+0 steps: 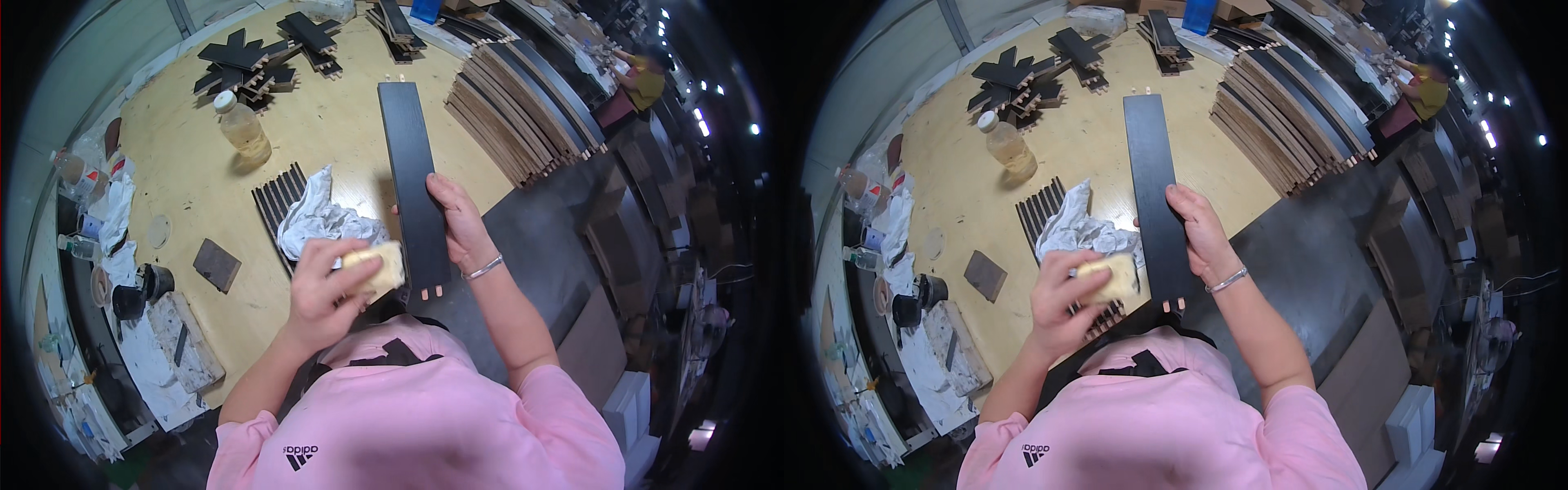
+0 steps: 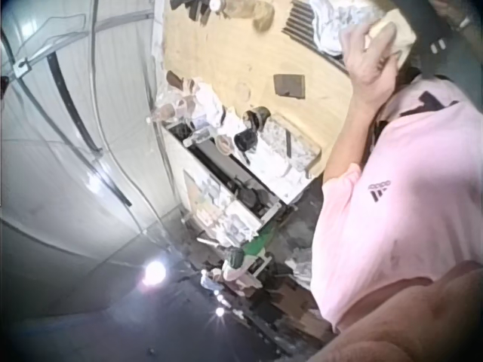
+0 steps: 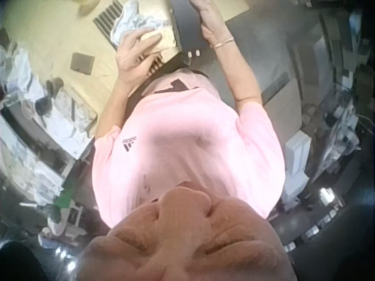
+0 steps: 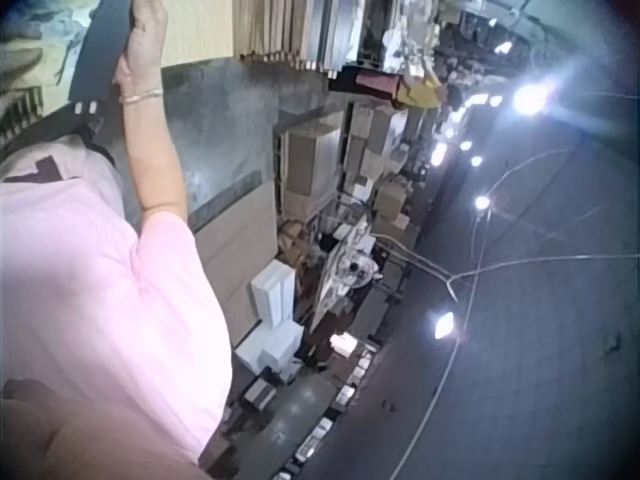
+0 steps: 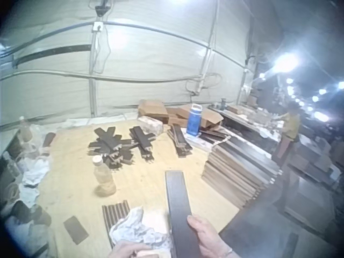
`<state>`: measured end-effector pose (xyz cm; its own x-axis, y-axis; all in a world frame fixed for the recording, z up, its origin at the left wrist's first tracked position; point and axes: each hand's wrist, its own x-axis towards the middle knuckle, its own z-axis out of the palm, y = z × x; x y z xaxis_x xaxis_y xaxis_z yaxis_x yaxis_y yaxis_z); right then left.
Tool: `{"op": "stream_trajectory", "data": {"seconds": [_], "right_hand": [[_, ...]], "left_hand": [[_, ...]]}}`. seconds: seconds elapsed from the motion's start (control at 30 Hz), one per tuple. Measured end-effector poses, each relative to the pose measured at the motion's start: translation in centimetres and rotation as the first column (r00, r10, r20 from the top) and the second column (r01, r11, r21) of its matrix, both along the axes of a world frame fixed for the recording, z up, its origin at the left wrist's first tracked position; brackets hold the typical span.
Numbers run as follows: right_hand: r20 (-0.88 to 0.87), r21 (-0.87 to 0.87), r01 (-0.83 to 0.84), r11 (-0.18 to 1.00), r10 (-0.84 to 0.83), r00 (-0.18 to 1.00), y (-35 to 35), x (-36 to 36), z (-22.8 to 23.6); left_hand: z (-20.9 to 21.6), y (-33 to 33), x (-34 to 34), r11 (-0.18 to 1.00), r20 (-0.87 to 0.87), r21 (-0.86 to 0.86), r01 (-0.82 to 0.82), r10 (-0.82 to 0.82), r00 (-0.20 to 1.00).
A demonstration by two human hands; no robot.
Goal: The person wipes a black wooden furniture panel with a cloth, applies a substance from a sponge to the edges, and repeats this for several panels.
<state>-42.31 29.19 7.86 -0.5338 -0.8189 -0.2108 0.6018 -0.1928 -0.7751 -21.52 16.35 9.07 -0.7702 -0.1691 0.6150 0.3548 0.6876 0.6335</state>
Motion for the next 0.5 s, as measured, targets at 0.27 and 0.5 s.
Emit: {"op": "stream_trajectory", "data": {"seconds": [0.27,0.5], "right_hand": [[0.305,-0.214,-0.197,0.957,0.257,0.917,-0.1,1.4,-2.8],[0.421,-0.003,-0.176,0.984,0.161,0.893,-0.4,4.5,-5.6]], "left_hand": [[0.1,1.7,0.7,0.992,-0.005,0.107,0.069,-0.068,0.998],[2.6,1.8,-1.4,0.962,0.011,-0.031,0.27,-0.269,0.963]]}}
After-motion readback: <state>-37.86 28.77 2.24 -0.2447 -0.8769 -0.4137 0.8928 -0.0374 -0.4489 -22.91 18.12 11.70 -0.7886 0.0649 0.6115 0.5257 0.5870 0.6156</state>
